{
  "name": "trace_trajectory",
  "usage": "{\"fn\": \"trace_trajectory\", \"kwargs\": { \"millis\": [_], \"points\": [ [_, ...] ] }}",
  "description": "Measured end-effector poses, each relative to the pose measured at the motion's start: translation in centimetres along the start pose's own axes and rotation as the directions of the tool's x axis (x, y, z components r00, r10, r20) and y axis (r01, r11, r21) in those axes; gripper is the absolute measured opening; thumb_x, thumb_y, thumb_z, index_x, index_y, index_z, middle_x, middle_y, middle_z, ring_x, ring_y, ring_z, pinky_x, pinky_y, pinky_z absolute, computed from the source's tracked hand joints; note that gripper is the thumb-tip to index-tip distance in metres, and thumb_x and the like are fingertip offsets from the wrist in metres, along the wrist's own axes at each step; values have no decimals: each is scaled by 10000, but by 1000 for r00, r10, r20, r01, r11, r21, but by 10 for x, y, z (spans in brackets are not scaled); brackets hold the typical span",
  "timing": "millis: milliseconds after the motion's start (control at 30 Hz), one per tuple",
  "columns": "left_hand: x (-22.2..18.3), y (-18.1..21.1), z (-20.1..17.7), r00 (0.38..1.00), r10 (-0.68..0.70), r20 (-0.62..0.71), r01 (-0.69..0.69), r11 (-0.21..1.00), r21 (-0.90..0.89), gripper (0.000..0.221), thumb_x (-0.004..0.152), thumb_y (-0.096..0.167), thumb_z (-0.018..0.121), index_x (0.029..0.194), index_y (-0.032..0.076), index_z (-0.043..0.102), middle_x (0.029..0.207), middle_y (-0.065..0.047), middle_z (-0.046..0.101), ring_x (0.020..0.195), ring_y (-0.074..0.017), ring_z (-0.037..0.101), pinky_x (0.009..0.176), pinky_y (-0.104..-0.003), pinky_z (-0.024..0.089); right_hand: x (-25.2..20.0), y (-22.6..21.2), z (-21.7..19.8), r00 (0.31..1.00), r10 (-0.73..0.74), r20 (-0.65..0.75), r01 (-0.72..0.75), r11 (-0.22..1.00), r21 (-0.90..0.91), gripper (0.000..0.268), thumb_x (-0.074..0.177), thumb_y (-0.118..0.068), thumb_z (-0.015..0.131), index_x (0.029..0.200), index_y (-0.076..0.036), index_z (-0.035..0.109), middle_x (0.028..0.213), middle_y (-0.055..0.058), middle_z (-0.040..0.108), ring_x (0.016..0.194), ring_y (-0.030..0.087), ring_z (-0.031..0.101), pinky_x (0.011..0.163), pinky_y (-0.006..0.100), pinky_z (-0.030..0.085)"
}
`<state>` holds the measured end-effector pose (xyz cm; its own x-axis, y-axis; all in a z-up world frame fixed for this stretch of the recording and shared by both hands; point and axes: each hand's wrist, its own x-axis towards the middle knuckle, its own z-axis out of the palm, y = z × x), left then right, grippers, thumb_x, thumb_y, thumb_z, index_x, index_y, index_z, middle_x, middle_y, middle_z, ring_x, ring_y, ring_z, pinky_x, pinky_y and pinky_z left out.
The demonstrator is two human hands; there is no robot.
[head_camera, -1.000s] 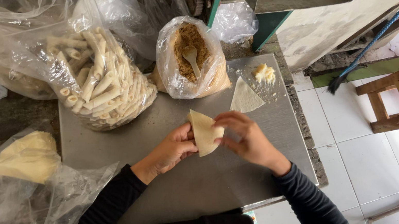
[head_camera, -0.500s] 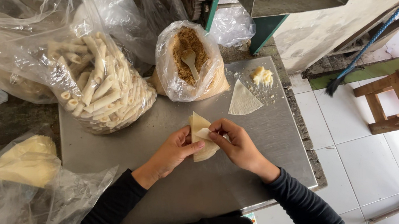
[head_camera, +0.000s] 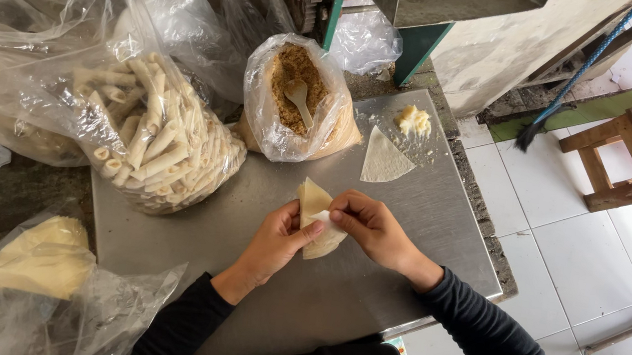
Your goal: The person folds triangular wrappers into cones, scoops a brown filling into each cone using a small plastic spoon, and seals them into spring rolls. The person places the finished rolls into a plastic bag on the table.
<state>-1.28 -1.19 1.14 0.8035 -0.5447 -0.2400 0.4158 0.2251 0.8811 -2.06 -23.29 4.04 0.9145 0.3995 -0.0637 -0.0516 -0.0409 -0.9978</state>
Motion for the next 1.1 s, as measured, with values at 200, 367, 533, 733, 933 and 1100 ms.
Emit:
{"fn": "trace_trajectory", "kwargs": {
  "millis": [200, 367, 533, 733, 933, 1100],
  "points": [
    [3, -8, -2, 1000, 11, -23, -12, 1000, -25, 394, 968, 166, 679, 1301, -25, 588, 1136, -85, 734, 1015, -122, 707, 900, -299, 577, -6, 1, 2, 988, -150, 22, 152, 977, -150, 376, 853, -156, 789, 1136, 3, 598, 1049, 43, 628, 930, 110, 564, 828, 282, 482],
    [3, -14, 2, 999, 4, -46, -6, 999, -41, 355, 959, 136, 682, 1271, -19, 615, 1091, -71, 746, 965, -111, 704, 869, -295, 583, -4, 3, -18, 981, 96, -169, -95, 995, 14, 216, 998, -135, 628, 1169, -4, 641, 1050, 81, 716, 924, 142, 689, 852, 296, 603],
    [1, -11, 2, 999, -7, -41, 6, 1000, -26, 323, 968, 130, 680, 1247, -23, 629, 1068, -81, 747, 945, -111, 701, 850, -291, 580, 12, -8, -79, 850, -63, -522, 85, 996, 18, 208, 1034, -77, 560, 1189, 10, 669, 1054, 118, 734, 927, 172, 691, 839, 309, 591],
    [1, -10, 3, 999, -12, -43, 12, 1000, -1, 334, 959, 146, 677, 1246, -15, 621, 1076, -77, 752, 952, -109, 707, 856, -288, 580, 25, 6, -83, 818, -561, -125, 40, 272, -961, 316, 913, 66, 567, 1169, -59, 704, 1153, 102, 741, 1027, 217, 699, 909, 347, 575],
    [1, -11, 2, 999, 3, -38, -2, 1000, 19, 337, 973, 153, 676, 1254, -24, 621, 1077, -80, 743, 943, -109, 694, 839, -291, 573, 20, 18, -70, 886, -463, 25, 98, 134, -986, 353, 791, 25, 625, 1136, -19, 682, 1118, 99, 701, 1048, 287, 657, 943, 402, 520],
    [1, -9, 2, 1000, -12, -26, 13, 999, 43, 346, 970, 169, 661, 1260, -14, 616, 1079, -83, 754, 956, -110, 710, 855, -285, 585, 19, 17, -69, 900, -433, 39, 102, 123, -987, 327, 807, 7, 636, 1131, -10, 680, 1098, 97, 696, 1037, 282, 653, 946, 401, 518]
  ]
}}
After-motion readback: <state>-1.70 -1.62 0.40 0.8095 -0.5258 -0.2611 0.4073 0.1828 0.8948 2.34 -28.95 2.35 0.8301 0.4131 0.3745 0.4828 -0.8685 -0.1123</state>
